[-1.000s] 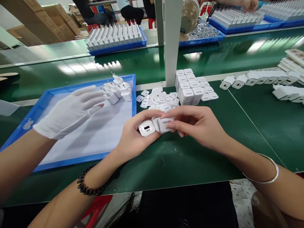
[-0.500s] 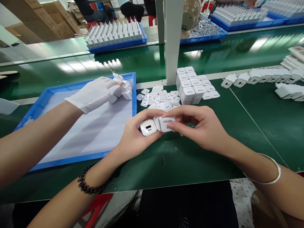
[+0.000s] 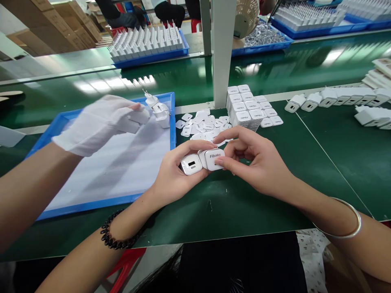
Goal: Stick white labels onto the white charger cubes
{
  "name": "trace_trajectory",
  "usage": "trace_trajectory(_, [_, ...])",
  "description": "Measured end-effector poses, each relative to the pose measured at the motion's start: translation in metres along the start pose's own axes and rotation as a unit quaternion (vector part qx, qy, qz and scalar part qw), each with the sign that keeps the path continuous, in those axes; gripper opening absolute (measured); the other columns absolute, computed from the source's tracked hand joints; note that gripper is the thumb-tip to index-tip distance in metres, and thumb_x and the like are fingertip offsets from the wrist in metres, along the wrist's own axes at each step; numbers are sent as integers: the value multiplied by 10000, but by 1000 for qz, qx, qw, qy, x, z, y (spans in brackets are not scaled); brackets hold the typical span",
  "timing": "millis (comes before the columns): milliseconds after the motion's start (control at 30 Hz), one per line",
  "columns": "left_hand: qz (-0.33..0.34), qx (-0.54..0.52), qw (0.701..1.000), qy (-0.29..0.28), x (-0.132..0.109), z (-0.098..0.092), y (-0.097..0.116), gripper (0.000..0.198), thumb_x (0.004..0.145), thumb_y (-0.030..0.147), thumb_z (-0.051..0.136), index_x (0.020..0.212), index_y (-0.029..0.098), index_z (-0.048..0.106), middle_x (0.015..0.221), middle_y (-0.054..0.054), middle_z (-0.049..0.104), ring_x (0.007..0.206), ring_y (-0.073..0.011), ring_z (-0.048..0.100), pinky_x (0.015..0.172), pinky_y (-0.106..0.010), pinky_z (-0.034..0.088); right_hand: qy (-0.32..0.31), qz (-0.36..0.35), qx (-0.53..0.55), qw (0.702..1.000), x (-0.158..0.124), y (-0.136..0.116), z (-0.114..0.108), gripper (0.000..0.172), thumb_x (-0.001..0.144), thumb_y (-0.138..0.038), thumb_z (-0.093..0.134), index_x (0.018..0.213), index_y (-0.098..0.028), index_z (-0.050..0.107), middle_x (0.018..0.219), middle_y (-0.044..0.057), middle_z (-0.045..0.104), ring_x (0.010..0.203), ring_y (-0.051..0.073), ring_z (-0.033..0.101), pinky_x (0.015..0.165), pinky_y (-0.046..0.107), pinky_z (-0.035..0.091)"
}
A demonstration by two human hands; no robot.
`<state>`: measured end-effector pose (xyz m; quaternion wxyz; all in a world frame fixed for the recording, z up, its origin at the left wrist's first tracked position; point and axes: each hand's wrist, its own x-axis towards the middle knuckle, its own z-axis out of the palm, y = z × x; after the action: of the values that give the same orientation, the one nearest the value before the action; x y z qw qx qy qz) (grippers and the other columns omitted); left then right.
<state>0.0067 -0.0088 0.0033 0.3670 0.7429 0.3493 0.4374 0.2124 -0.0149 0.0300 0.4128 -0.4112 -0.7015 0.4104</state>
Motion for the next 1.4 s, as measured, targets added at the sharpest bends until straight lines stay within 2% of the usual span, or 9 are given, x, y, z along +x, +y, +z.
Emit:
trace_trajectory(333, [52,10,999,3,0,0,-3,301,820,74,675,1097,189,662,1117,-50,747,1015,-171,717,882,-281,573,-31,67,72,995,3,1,1,191,883,-276,748,1036,-230,643,591,-59,551,478,89,524,446,239,411])
trace_trajectory(633, [104,30,994,5,1,-1,-7,296,823,59,679,1097,172,670,1116,-73,745,1045,-166,716,914,-273,575,-48,110,122,985,5,0,1,237,851,-285,794,1022,-212,648,589,-66,568,502,67,547,459,185,432])
trace_trajectory(900, [116,41,992,0,0,-1,-7,323,819,51,664,1113,186,663,1143,-75,740,1061,-176,717,927,-295,582,-48,156,172,972,8,1,0,260,813,-311,829,965,-199,649,567,-68,591,462,52,522,450,173,425])
trace_trajectory(1400, [124,53,991,-4,-1,-2,-8,334,820,53,653,1120,198,654,1146,-68,739,1065,-178,721,925,-298,585,-50,182,210,959,7,2,-1,243,812,-323,829,940,-218,652,564,-54,628,442,49,510,428,168,382])
